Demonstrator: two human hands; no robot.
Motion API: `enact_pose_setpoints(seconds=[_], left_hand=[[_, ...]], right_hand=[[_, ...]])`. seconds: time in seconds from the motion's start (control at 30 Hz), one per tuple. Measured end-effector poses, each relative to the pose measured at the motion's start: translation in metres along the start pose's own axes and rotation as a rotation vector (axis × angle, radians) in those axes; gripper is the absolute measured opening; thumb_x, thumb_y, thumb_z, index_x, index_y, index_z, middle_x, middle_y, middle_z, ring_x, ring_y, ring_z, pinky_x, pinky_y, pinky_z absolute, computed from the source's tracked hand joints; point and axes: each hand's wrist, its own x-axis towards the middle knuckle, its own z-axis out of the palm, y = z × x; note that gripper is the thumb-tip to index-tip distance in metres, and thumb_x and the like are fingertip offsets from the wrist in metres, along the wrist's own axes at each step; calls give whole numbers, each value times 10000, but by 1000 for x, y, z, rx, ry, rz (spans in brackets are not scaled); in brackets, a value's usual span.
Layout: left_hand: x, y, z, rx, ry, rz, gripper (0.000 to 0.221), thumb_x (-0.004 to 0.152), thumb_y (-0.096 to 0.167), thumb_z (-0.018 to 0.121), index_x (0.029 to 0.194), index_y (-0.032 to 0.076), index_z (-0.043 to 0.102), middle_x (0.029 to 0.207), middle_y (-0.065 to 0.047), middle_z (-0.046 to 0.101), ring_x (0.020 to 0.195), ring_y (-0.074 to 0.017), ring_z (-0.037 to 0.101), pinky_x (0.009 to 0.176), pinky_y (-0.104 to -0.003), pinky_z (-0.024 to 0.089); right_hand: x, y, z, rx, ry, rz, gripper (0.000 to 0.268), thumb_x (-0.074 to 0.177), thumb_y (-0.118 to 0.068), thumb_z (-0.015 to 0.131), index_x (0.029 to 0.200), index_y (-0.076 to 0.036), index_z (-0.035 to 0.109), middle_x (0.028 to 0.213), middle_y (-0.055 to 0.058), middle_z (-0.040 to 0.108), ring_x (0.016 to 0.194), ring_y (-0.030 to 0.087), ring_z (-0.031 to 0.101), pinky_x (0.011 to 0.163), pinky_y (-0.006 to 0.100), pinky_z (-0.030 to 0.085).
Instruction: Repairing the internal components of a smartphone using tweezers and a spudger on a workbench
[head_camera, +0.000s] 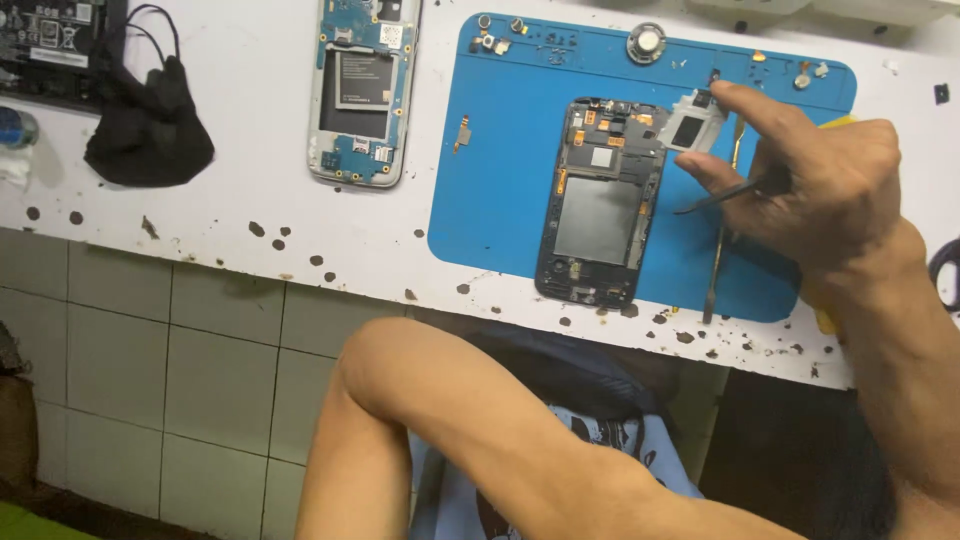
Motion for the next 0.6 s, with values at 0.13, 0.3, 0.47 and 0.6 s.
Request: enact_pose_setpoints(seconds=[0.13,0.3,0.47,0.6], left_hand=[[-6,-18,-41,43,-33,31,213,1068,212,517,1157,57,634,1104,-114,719,1125,-329,663,924,-451,535],[-35,-54,-152,262,-288,-419,156,961,129,683,1106,77,711,1012,-97,739,1036,-299,657,841,-448,572],[-78,-102,-238,456,-352,-967,325,946,147,633,1252,83,723,1220,-136,711,1107,-348,664,884,-528,534],[-90,-116,-244,423,-430,-1063,359,908,275,712,1231,122,749,1206,-76,700,1091,-318,654,831,-491,533]], right_hand=[[4,-2,3,-28,38,11,517,1100,-324,871,1400,92,800,658,31,641,538,149,572,515,335,461],[11,-7,-2,-33,56,1,471,1084,-307,871,1373,59,801,651,14,641,511,132,548,482,309,454],[15,-8,0,-42,70,-23,477,1060,-322,842,1344,58,792,584,-4,622,482,117,559,463,311,453],[20,-8,-3,-7,55,-14,474,1029,-299,828,1313,77,773,583,16,618,461,122,538,433,308,445]])
